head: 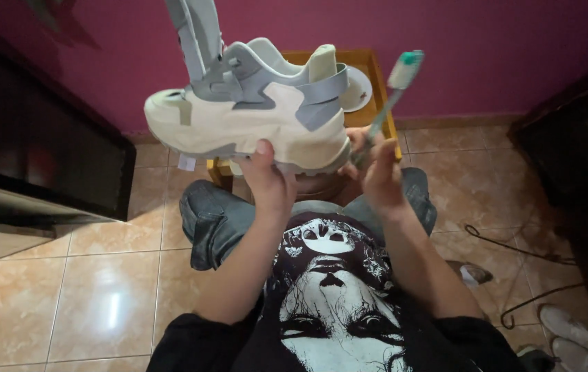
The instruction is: The person scrubs a white and grey sneaker with a toothbrush, repeatedly dipping the brush into a small bowl of liquid. They rotate the shoe to clean different areas including the sole, sides, and upper sections.
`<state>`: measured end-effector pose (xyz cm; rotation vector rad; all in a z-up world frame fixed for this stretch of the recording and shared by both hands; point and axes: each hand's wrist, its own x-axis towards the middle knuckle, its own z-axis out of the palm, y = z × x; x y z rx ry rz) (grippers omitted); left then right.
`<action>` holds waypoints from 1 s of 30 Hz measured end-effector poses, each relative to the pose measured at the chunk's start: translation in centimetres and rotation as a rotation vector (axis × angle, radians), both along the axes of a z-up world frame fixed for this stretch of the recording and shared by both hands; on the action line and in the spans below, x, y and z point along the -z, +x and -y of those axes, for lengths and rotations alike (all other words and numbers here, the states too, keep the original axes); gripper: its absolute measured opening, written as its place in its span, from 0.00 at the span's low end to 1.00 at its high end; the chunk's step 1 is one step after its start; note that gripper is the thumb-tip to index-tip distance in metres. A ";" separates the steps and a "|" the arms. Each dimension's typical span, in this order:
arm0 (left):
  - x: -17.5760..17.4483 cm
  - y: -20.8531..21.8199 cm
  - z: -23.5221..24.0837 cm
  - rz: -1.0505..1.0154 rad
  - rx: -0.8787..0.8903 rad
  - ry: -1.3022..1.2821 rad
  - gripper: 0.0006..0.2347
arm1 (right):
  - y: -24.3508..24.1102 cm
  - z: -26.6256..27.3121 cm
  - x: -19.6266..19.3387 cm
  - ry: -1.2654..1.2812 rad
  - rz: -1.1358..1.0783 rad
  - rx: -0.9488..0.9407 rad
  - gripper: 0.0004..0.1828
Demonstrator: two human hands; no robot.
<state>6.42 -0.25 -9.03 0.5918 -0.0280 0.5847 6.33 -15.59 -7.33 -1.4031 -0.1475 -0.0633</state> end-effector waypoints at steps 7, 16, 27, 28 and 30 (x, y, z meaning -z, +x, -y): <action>-0.1 -0.3 -1.0 0.009 0.127 -0.133 0.23 | 1.4 2.8 0.5 -0.124 0.202 -0.167 0.40; -0.9 -1.0 -1.5 0.077 0.203 -0.016 0.28 | 1.8 4.6 0.5 -0.457 0.451 -0.005 0.30; -2.0 -1.3 -0.9 0.017 0.067 0.094 0.26 | 4.5 6.7 0.9 -0.598 0.881 0.137 0.32; -1.6 -1.0 -0.5 0.024 0.064 0.097 0.26 | 3.3 5.9 -0.2 -0.594 0.888 0.138 0.32; -0.8 -0.8 0.2 0.037 0.022 0.039 0.28 | 0.5 4.1 -2.4 -0.683 0.826 0.107 0.31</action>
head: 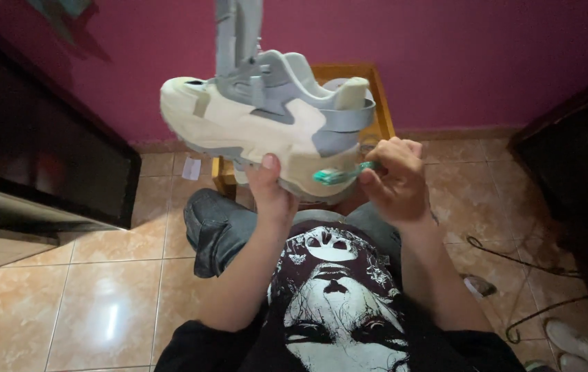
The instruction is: The person scrubs a white and grey sneaker with a toothbrush, repeatedly dipping the brush into a small bowl of liquid. They rotate the shoe to clean different areas including the sole, sides, and upper sections.
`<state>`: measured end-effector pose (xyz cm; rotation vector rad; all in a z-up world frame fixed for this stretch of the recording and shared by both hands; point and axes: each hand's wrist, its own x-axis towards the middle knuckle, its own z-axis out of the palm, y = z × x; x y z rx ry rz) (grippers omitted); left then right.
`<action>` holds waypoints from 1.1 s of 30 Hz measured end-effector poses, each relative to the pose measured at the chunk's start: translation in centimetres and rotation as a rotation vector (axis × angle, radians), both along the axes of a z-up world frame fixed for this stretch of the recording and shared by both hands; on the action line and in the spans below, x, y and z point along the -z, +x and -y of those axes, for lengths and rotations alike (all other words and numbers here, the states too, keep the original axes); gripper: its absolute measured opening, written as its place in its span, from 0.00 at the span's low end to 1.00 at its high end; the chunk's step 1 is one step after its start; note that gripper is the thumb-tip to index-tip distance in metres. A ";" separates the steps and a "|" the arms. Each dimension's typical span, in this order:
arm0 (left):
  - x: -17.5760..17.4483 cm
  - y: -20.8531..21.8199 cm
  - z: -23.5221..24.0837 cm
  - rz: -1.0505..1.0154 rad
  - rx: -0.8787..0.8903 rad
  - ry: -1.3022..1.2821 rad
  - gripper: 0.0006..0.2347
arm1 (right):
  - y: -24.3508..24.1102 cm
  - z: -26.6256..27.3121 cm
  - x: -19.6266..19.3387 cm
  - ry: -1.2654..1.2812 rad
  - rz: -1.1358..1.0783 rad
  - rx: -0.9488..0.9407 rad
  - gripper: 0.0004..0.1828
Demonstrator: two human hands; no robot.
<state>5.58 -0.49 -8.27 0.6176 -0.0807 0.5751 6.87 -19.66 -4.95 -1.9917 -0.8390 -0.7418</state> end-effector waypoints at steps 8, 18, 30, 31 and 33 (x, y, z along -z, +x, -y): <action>4.7 0.6 -1.2 -0.352 0.310 0.040 0.37 | 5.4 4.0 5.6 0.487 -0.332 0.009 0.36; 7.6 0.1 5.1 -0.408 0.702 -0.237 0.35 | 6.1 1.2 5.8 0.846 -0.631 -0.256 0.32; 5.3 -2.2 7.3 -0.358 0.725 -0.059 0.28 | 6.2 1.4 7.8 1.117 -0.838 -0.348 0.25; 5.0 -2.0 7.3 -0.361 0.730 -0.057 0.28 | 6.1 1.4 7.9 1.141 -0.854 -0.353 0.25; 4.3 -1.5 7.4 -0.346 0.743 -0.014 0.26 | 6.2 1.5 8.1 1.190 -0.882 -0.361 0.24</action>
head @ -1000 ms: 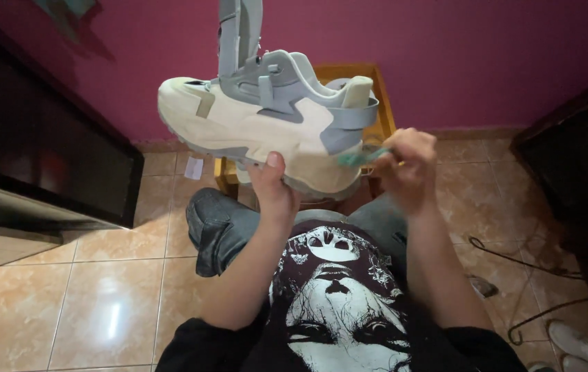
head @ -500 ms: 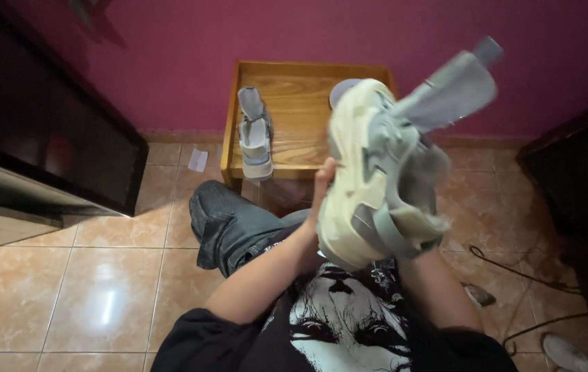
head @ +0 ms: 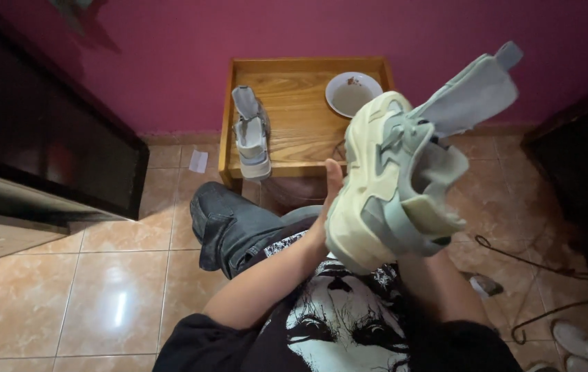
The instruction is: The person scrubs a white and grey sneaker with a toothbrush, repeatedly dipping the brush into a small bowl of liquid. They rotate the shoe to clean different areas including the sole, sides, and upper sections.
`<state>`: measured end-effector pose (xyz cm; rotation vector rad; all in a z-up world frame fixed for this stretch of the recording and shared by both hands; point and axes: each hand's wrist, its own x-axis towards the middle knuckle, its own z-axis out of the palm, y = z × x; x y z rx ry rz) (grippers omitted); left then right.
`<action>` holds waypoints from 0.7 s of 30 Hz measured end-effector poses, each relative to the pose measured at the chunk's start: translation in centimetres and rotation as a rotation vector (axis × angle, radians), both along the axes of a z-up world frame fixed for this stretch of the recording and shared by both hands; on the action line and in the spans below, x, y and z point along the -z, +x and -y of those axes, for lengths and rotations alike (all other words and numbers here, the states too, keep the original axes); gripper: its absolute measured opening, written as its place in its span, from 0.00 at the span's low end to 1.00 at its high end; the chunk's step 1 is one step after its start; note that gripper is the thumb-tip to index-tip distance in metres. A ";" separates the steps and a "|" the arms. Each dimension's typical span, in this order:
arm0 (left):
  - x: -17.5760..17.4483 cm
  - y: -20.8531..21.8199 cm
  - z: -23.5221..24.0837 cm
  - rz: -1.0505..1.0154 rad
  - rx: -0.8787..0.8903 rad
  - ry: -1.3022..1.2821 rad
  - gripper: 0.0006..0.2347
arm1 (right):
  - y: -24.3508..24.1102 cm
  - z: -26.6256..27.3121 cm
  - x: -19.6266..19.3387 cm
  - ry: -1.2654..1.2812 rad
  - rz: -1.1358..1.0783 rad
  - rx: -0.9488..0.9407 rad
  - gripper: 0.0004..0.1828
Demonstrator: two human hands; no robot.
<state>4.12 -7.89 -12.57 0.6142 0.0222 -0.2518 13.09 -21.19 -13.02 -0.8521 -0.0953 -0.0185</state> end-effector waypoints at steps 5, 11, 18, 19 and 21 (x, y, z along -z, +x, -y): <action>-3.1 -0.9 -2.4 0.238 -0.058 0.243 0.27 | -0.1 0.5 0.4 0.117 -0.071 -0.016 0.21; -3.5 -0.4 -2.6 0.768 -0.384 0.437 0.52 | 0.4 0.1 0.2 0.259 -0.141 -0.059 0.20; -4.5 0.0 -5.5 0.541 -0.868 0.809 0.54 | -4.8 -5.0 -8.1 0.210 -0.217 -0.179 0.24; -5.0 0.1 -6.0 0.540 -0.868 0.809 0.54 | -5.1 -4.6 -8.2 0.209 -0.217 -0.180 0.24; -6.0 0.1 -7.1 0.594 -0.978 0.683 0.56 | -5.6 -3.9 -8.3 0.262 -0.201 -0.257 0.25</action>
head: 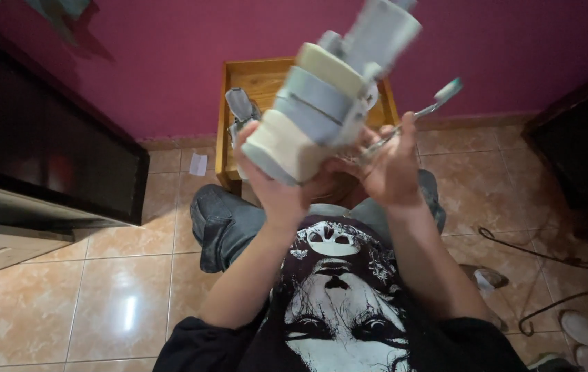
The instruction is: The person scrubs a white and grey sneaker with a toothbrush, repeatedly dipping the brush into a small bowl of liquid. They rotate the shoe to clean different areas including the sole, sides, and upper sections.
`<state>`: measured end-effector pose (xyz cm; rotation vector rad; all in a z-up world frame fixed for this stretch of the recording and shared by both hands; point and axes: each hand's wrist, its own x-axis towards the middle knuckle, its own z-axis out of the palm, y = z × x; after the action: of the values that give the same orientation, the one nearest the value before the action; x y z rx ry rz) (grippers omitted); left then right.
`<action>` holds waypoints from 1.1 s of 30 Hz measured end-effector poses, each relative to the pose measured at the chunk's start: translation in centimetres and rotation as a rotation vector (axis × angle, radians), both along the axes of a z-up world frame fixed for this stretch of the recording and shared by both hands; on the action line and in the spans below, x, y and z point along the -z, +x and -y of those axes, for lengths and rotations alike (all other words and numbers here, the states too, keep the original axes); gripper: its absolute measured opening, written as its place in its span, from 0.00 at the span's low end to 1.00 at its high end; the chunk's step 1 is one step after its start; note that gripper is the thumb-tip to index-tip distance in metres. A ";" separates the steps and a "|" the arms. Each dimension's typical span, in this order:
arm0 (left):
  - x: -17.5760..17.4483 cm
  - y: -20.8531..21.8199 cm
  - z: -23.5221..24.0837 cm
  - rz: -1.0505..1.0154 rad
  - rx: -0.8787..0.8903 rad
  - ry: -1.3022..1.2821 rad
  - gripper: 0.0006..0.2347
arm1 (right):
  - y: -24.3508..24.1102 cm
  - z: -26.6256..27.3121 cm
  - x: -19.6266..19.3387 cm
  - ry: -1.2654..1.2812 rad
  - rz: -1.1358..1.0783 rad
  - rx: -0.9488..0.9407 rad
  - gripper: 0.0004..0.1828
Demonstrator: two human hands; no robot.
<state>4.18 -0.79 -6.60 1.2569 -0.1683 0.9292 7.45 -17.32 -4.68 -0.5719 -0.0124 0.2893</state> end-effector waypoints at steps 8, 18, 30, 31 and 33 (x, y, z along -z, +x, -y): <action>-1.2 0.3 -2.3 -0.019 -0.384 0.149 0.52 | -0.9 1.4 -0.5 -0.404 0.267 0.205 0.32; -3.0 -0.2 -0.4 0.234 -0.099 -0.056 0.39 | -4.6 0.9 -1.7 -0.924 0.913 0.308 0.11; -4.7 -0.1 -2.5 0.372 -0.442 0.374 0.16 | -4.3 1.4 -2.8 -1.115 1.036 0.381 0.06; -4.7 0.0 -3.0 0.374 -0.446 0.369 0.16 | -3.6 1.9 -1.6 -1.117 1.042 0.379 0.06; -4.5 0.0 -4.1 0.303 -0.399 0.385 0.28 | -2.3 2.8 0.9 -1.143 1.079 0.397 0.05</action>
<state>4.22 3.27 -2.14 1.5287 -0.3568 1.4844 5.15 -20.13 -5.55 -1.7845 -0.8094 -0.4838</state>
